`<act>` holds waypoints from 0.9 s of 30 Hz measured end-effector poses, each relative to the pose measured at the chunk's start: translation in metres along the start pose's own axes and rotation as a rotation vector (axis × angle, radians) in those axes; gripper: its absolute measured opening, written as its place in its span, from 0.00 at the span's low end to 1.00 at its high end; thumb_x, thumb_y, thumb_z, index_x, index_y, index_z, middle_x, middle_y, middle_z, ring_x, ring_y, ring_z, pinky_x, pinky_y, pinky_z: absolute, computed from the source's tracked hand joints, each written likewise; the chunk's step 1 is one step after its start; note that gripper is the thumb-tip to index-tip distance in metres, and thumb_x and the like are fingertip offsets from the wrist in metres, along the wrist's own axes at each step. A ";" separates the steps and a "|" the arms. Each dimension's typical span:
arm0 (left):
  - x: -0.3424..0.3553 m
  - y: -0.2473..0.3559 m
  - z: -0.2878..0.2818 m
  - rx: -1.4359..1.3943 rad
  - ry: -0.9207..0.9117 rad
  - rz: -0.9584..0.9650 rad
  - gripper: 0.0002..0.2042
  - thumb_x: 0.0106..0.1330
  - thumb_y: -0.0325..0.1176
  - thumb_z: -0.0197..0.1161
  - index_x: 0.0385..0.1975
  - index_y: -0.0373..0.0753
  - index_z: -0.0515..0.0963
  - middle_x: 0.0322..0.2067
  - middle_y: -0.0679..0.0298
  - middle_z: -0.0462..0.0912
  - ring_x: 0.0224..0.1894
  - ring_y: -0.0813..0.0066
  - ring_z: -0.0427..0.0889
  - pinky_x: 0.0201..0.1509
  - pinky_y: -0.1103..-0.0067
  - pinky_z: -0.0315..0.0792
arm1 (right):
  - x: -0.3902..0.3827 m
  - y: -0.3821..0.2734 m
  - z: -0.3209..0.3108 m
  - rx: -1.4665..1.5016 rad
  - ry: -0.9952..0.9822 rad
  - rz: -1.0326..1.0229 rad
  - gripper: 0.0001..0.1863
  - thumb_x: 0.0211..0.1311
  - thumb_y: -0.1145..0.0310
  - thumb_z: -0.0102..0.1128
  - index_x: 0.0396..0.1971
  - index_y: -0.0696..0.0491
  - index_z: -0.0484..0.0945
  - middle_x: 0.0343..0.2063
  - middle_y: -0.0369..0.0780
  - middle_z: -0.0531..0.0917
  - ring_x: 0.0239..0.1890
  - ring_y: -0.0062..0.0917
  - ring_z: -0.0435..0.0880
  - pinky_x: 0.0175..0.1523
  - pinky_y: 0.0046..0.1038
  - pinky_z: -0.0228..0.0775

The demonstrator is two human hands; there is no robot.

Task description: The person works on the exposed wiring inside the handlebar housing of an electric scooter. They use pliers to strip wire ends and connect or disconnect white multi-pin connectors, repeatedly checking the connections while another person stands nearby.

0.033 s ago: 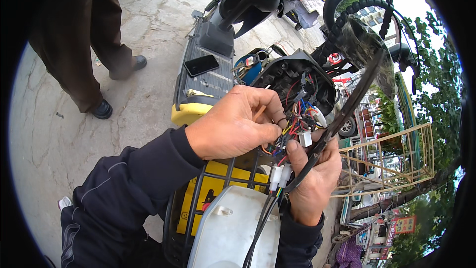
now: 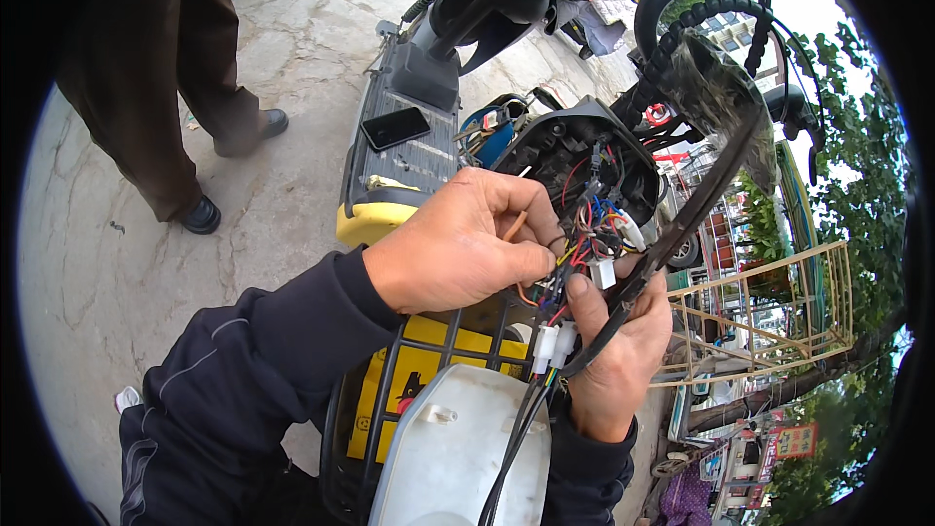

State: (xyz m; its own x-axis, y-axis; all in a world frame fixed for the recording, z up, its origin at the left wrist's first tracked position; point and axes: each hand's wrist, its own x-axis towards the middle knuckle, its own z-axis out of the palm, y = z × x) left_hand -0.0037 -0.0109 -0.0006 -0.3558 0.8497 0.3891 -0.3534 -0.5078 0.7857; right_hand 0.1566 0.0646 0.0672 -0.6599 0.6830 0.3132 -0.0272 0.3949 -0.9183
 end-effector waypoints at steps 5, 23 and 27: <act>-0.001 0.001 -0.005 -0.070 -0.016 -0.016 0.01 0.65 0.20 0.63 0.32 0.32 0.80 0.36 0.64 0.84 0.36 0.82 0.81 0.44 0.81 0.77 | 0.002 0.002 0.001 0.044 0.041 0.013 0.17 0.61 0.79 0.69 0.46 0.58 0.72 0.37 0.38 0.82 0.34 0.17 0.80 0.42 0.20 0.73; 0.002 0.000 0.005 0.077 0.075 0.094 0.08 0.72 0.25 0.64 0.47 0.29 0.84 0.31 0.65 0.86 0.30 0.85 0.81 0.36 0.86 0.78 | 0.000 -0.002 -0.006 0.102 0.002 0.079 0.18 0.61 0.79 0.69 0.48 0.59 0.73 0.39 0.38 0.82 0.38 0.17 0.81 0.45 0.20 0.74; 0.003 0.001 0.005 0.065 0.081 0.099 0.08 0.73 0.26 0.63 0.45 0.29 0.83 0.31 0.63 0.86 0.30 0.84 0.83 0.36 0.86 0.79 | 0.001 -0.002 -0.005 0.120 -0.014 0.075 0.18 0.62 0.79 0.69 0.50 0.60 0.73 0.40 0.39 0.83 0.40 0.18 0.81 0.47 0.21 0.75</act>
State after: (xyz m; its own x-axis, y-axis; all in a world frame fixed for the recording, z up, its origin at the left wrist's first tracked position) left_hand -0.0005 -0.0080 0.0034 -0.4561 0.7800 0.4285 -0.2574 -0.5765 0.7755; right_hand 0.1594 0.0677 0.0709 -0.6739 0.6988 0.2398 -0.0661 0.2662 -0.9616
